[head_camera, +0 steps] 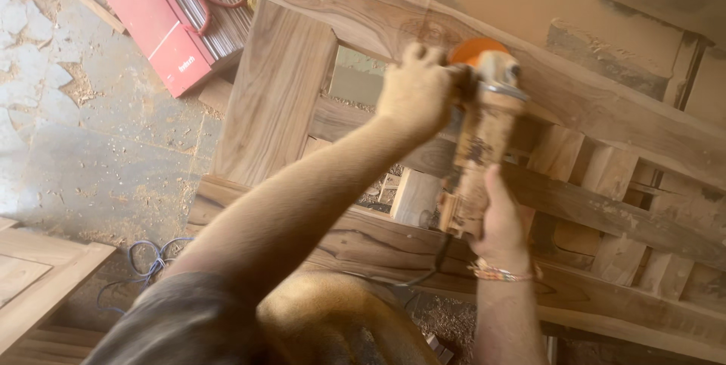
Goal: The person uses an angle grinder with a sanding disc to smooth the surface of a wooden frame. They move the tool along the top edge and across the flat panels of the frame, generating sawdust.
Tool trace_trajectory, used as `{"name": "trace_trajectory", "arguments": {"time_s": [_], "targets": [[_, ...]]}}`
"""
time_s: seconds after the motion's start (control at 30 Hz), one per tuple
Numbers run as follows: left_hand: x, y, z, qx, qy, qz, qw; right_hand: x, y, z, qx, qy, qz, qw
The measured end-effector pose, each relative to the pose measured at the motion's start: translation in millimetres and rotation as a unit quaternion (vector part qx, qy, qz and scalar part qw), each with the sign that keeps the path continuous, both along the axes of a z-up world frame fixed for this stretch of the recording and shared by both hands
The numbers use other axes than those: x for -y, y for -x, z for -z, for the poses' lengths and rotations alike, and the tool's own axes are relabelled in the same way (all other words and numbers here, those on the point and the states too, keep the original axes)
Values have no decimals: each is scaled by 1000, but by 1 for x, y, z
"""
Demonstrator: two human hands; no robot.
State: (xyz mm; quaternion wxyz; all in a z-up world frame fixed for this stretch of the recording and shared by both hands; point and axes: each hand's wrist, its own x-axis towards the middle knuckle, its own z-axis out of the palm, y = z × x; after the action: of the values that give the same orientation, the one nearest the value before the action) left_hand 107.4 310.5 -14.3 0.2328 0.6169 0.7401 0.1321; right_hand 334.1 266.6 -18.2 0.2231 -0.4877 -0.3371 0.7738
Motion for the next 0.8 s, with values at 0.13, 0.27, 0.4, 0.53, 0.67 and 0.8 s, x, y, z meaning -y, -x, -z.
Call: {"name": "trace_trajectory", "arguments": {"time_s": [0.13, 0.27, 0.4, 0.53, 0.67, 0.8], "targets": [[-24, -47, -9, 40, 12, 27, 999, -12, -40, -5, 66, 5, 50, 997], [-48, -89, -11, 44, 23, 57, 997, -22, -72, -12, 98, 9, 107, 989], [-66, -113, -17, 25, 53, 106, 993, -24, -92, -15, 158, -17, 136, 978], [-66, -107, -20, 16, 33, 75, 996, -33, -89, -9, 109, 4, 132, 985], [-52, -61, -23, 22, 39, 30, 999, -42, -55, 4, 63, 18, 83, 994], [-23, 6, -13, 4, 21, -34, 999, -44, 0, 9, 30, -11, -30, 999]]}}
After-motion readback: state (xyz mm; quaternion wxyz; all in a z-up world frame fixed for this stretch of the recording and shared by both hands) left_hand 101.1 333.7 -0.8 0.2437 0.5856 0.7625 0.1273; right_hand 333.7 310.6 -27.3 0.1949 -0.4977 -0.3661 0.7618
